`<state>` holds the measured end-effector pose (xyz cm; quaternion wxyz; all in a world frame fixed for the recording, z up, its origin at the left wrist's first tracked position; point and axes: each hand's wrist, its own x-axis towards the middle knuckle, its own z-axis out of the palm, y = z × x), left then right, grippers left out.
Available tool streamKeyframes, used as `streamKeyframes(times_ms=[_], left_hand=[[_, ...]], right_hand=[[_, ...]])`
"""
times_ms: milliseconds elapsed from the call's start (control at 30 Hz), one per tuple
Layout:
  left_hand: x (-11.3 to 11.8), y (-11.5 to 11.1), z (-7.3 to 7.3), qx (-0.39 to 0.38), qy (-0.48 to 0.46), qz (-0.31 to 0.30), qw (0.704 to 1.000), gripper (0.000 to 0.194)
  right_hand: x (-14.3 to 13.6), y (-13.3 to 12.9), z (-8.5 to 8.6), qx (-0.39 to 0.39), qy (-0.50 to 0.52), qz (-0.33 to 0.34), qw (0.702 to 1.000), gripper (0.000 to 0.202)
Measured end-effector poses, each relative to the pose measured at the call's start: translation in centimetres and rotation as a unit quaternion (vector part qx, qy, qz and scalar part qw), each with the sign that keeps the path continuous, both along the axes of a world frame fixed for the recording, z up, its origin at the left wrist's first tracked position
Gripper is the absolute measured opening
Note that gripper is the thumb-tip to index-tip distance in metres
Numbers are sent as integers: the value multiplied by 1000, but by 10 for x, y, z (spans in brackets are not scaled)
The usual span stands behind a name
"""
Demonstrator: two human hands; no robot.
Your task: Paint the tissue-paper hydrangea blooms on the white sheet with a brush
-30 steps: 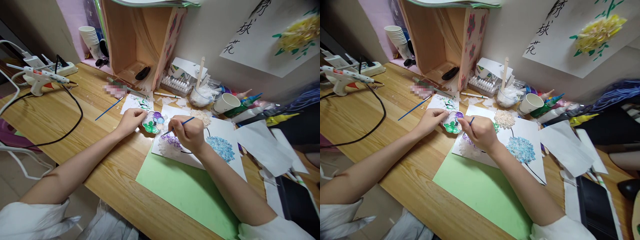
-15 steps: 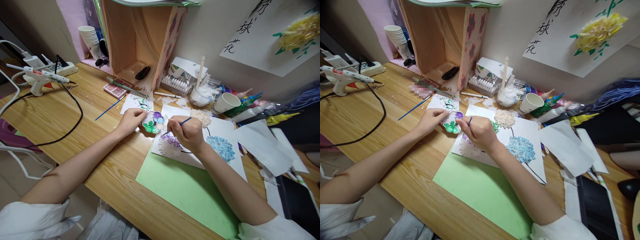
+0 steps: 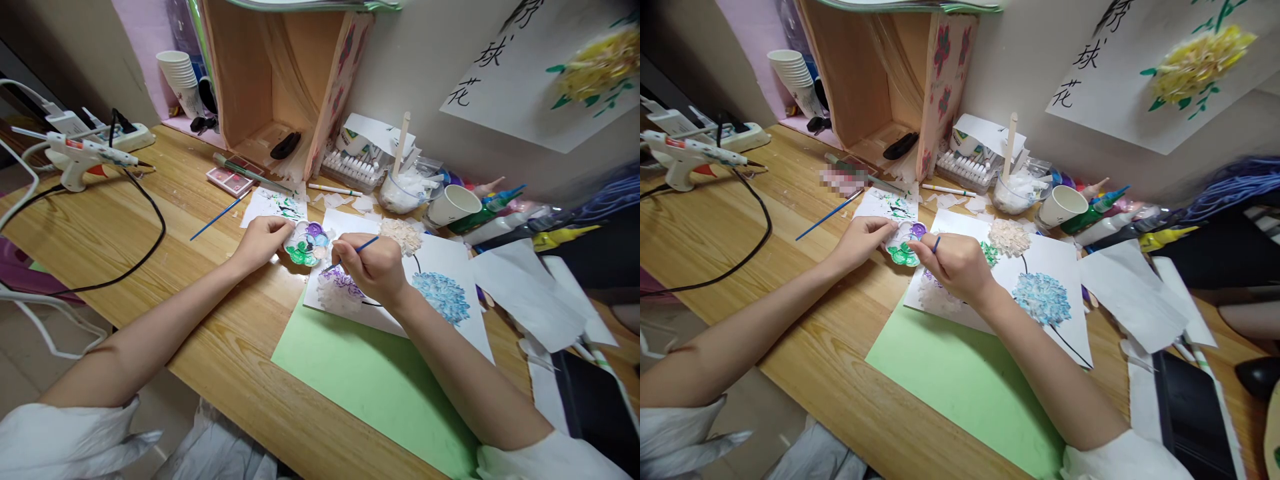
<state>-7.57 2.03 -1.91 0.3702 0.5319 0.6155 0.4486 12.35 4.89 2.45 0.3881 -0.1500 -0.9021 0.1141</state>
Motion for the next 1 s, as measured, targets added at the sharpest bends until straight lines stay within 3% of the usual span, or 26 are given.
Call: streamKeyframes(times_ms=[1000], left_hand=[[-1,1,-2,0,8,1,1000,31]], right_hand=[[1,-2,1,6,-7,-13,1000,50]])
